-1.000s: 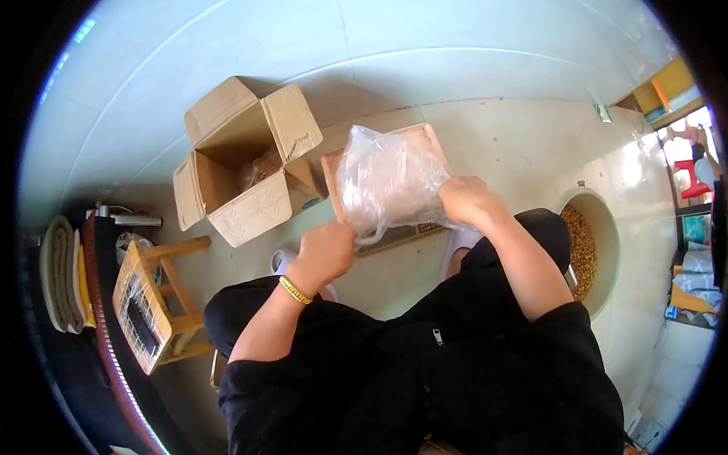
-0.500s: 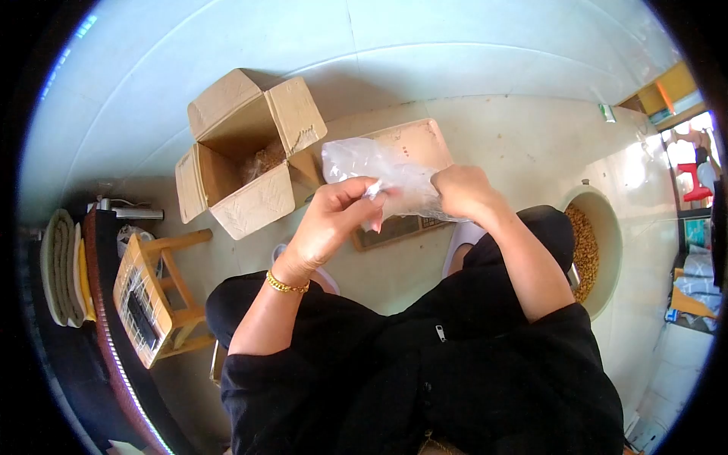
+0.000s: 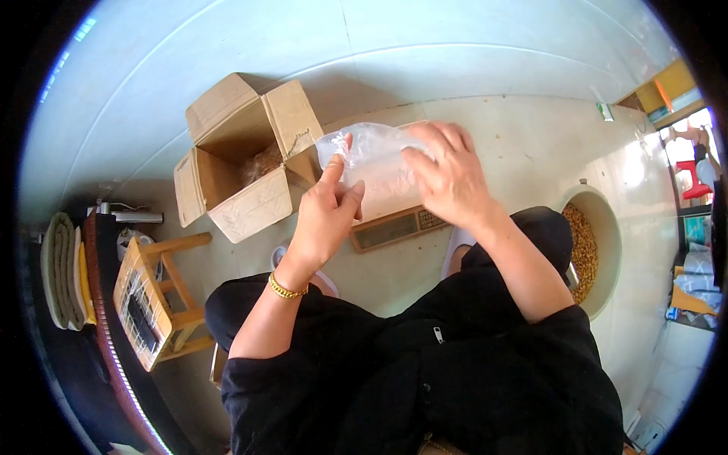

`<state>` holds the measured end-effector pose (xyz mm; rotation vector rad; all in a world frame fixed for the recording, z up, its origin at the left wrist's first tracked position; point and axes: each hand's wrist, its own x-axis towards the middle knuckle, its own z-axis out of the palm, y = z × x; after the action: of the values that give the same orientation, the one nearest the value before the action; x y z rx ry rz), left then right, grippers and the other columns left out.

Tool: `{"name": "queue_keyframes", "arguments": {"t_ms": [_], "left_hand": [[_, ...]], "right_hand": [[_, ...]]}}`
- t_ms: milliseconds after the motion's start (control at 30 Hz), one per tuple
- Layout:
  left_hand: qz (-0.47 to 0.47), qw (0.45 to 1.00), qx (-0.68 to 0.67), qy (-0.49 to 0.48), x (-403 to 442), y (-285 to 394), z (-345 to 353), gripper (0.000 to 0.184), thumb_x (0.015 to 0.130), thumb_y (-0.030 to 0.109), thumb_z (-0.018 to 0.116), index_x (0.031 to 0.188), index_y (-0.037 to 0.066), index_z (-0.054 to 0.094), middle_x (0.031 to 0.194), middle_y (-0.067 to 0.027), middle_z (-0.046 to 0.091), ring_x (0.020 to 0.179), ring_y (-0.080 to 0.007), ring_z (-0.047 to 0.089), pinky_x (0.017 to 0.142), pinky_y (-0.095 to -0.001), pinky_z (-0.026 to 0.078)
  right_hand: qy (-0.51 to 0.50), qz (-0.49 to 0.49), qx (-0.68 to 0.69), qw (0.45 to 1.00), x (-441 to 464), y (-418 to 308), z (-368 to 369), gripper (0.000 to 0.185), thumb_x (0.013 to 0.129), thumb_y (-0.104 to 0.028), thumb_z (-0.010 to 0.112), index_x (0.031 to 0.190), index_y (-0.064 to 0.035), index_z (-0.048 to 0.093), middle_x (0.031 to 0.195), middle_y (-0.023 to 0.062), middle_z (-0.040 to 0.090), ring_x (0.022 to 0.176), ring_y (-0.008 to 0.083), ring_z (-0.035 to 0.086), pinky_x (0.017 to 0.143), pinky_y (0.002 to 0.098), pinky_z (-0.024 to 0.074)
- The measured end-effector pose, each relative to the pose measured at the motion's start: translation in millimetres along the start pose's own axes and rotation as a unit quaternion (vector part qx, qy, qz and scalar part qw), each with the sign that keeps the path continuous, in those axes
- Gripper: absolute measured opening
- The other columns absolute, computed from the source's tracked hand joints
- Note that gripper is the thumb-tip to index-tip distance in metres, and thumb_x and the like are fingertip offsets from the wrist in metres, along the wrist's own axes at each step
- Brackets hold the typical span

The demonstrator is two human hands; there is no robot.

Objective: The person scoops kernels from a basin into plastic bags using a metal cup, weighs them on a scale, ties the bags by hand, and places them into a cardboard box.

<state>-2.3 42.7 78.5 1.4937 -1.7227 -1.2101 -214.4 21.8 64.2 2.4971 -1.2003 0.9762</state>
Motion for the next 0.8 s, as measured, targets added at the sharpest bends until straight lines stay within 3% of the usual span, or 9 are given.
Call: {"name": "queue_keyframes", "arguments": {"t_ms": [133,200,300,400,433,467,533,667,800], "left_hand": [[0.038,0.998,-0.044,0.002,0,2,3,0.065,0.089,0.007,0.053,0.147,0.018,0.025,0.057,-0.0014,0.050,0.055,-0.0081,0.048,0.060,-0.0246,0.045],[0.055,0.996,-0.070,0.014,5,-2,6,0.065,0.089,0.005,0.053,0.147,0.019,0.026,0.057,-0.0007,0.049,0.055,-0.0073,0.047,0.059,-0.0242,0.044],[0.053,0.995,-0.077,0.022,8,-2,6,0.066,0.090,0.005,0.052,0.148,0.019,0.024,0.060,0.0018,0.048,0.058,-0.0055,0.046,0.061,-0.0227,0.044],[0.021,0.999,-0.036,0.010,8,-1,3,0.066,0.091,0.006,0.052,0.148,0.020,0.023,0.062,0.0033,0.048,0.060,-0.0048,0.045,0.062,-0.0217,0.043],[0.009,1.000,-0.013,-0.007,7,-1,4,0.066,0.091,0.007,0.052,0.148,0.020,0.023,0.061,0.0029,0.048,0.059,-0.0052,0.046,0.062,-0.0219,0.043],[0.010,1.000,-0.013,-0.009,5,-1,5,0.066,0.091,0.007,0.052,0.148,0.020,0.023,0.061,0.0029,0.048,0.059,-0.0052,0.046,0.062,-0.0219,0.043],[-0.001,1.000,0.001,-0.016,5,0,8,0.066,0.091,0.008,0.053,0.148,0.021,0.024,0.060,0.0017,0.049,0.058,-0.0059,0.047,0.062,-0.0221,0.043],[0.009,1.000,0.017,-0.015,7,-4,9,0.065,0.091,0.008,0.054,0.147,0.019,0.025,0.060,0.0008,0.050,0.058,-0.0068,0.048,0.061,-0.0230,0.043],[0.040,0.998,0.041,-0.002,12,-13,5,0.065,0.090,0.008,0.055,0.147,0.017,0.026,0.060,0.0004,0.050,0.057,-0.0071,0.049,0.059,-0.0242,0.044]], "right_hand": [[-0.052,0.050,0.173,0.982,-10,-17,19,0.023,0.075,-0.013,0.060,0.093,-0.0021,0.069,0.102,0.0166,0.062,0.094,0.0317,0.060,0.079,0.0420,0.0472],[-0.596,0.190,0.141,0.768,-9,-17,24,0.028,0.084,-0.022,0.052,0.094,0.0005,0.066,0.095,0.0193,0.064,0.083,0.0354,0.060,0.079,0.0428,0.0466],[-0.634,0.213,0.143,0.730,-3,-24,12,0.041,0.089,-0.033,0.044,0.100,0.0010,0.064,0.081,0.0205,0.064,0.082,0.0366,0.061,0.078,0.0439,0.0467],[-0.498,0.186,0.174,0.829,-9,-9,27,0.039,0.090,-0.033,0.045,0.104,-0.0024,0.065,0.097,0.0189,0.064,0.088,0.0363,0.062,0.079,0.0450,0.0472],[-0.315,0.085,0.145,0.934,-20,-5,36,0.034,0.090,-0.027,0.051,0.109,-0.0034,0.063,0.116,0.0191,0.058,0.096,0.0372,0.060,0.081,0.0462,0.0472],[-0.314,0.086,0.145,0.934,-31,0,42,0.034,0.090,-0.027,0.051,0.109,-0.0034,0.063,0.116,0.0191,0.058,0.096,0.0372,0.060,0.081,0.0462,0.0472],[-0.314,0.320,0.050,0.892,-14,-9,22,0.032,0.087,-0.020,0.057,0.117,-0.0114,0.061,0.131,0.0171,0.049,0.096,0.0397,0.061,0.086,0.0435,0.0481],[-0.365,0.165,0.219,0.890,-10,7,2,0.031,0.084,-0.013,0.061,0.114,-0.0037,0.062,0.113,0.0170,0.062,0.095,0.0367,0.060,0.087,0.0395,0.0473],[-0.113,0.270,0.338,0.895,10,19,-62,0.022,0.088,-0.012,0.059,0.108,-0.0041,0.065,0.096,0.0108,0.067,0.085,0.0185,0.064,0.073,0.0298,0.0503]]}}
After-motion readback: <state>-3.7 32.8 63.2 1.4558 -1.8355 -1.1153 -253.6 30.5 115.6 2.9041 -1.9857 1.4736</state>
